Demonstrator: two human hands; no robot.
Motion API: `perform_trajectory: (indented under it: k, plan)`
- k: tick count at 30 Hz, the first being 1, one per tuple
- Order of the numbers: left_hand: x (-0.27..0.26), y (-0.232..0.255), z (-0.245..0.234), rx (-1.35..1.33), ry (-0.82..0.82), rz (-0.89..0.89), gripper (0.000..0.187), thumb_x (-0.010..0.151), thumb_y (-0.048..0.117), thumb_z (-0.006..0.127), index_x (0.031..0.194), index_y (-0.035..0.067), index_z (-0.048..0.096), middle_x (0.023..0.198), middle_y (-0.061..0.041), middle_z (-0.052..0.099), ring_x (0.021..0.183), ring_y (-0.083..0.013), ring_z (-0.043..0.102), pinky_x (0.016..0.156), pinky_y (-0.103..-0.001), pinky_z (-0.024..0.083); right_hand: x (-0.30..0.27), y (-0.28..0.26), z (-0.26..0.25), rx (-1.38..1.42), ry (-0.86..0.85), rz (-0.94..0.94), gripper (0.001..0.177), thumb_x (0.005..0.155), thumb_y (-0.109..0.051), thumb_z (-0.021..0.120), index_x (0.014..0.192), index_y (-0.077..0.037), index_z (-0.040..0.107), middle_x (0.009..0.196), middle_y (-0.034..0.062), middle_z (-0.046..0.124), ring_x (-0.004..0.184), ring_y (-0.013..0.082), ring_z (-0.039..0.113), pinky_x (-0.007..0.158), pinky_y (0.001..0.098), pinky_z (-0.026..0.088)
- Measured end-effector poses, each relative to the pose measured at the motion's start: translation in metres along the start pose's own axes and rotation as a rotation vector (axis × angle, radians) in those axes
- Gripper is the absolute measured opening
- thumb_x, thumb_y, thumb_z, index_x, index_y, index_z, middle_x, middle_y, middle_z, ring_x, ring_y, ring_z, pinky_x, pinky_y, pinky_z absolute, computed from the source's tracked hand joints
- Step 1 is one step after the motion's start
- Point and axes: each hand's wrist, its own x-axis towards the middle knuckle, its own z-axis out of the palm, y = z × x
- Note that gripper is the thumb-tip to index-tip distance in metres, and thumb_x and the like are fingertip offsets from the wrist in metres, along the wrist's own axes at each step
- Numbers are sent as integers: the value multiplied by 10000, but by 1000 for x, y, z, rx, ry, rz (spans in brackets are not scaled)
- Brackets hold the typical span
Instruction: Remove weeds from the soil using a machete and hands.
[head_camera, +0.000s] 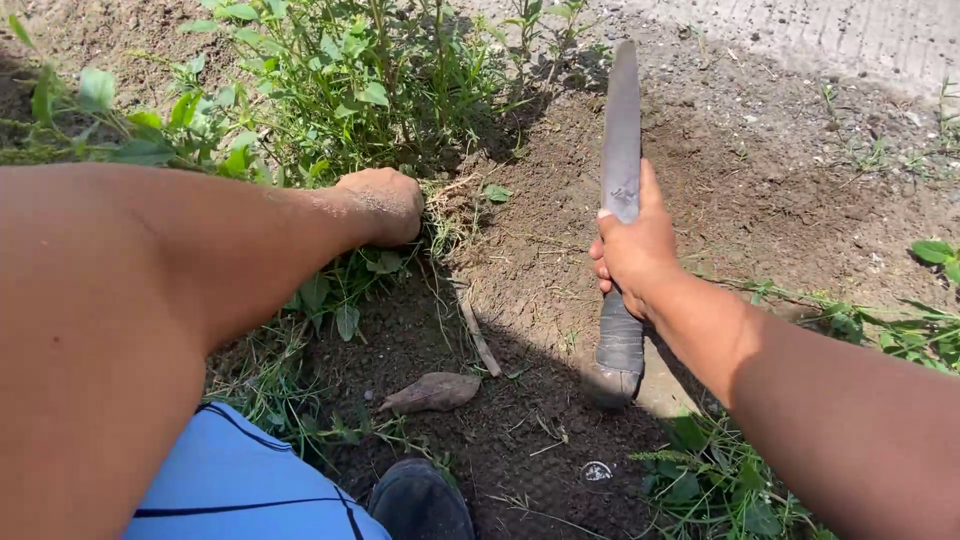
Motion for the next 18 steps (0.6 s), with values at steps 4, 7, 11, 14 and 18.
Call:
perform_trajectory:
  k: [4,7,11,14,18]
  plan:
    - [-29,5,28,215,-224,246,305,959,168,525,1113,12,737,1194,-201,722,1087,-316,721,966,-460,570,-4,13,13,-56,-150,8,820,1020,-44,510,1624,-467,152,688,69,534,448,128,417,373,338,375]
    - [-37,-19,64,584,-236,490,263,925,128,570,1077,12,750,1180,-190,735,1081,-326,724,939,-449,598,13,31,21,-3,-139,-70,706,1048,-31,492,1617,-363,239,733,58,527,468,127,432,381,339,376]
    - [-48,-71,69,409,-212,286,236,885,108,633,1054,-15,741,1195,-232,695,1096,-370,692,942,-471,562,-7,8,33,107,24,24,726,1059,-73,431,1619,-435,144,746,34,526,474,108,439,397,313,383]
    - [-67,-79,49,126,-109,168,259,842,94,671,1062,-32,725,1147,-249,727,1089,-357,709,959,-444,569,-47,35,38,-333,-292,-32,795,1014,-74,525,1601,-448,141,685,73,561,460,156,487,396,344,404]
    - [-57,-77,67,304,-197,227,335,847,30,619,1178,-17,634,1149,-238,721,1070,-354,730,940,-452,599,-63,43,26,-683,-612,29,819,996,-98,570,1593,-501,178,646,82,572,450,162,487,408,332,431]
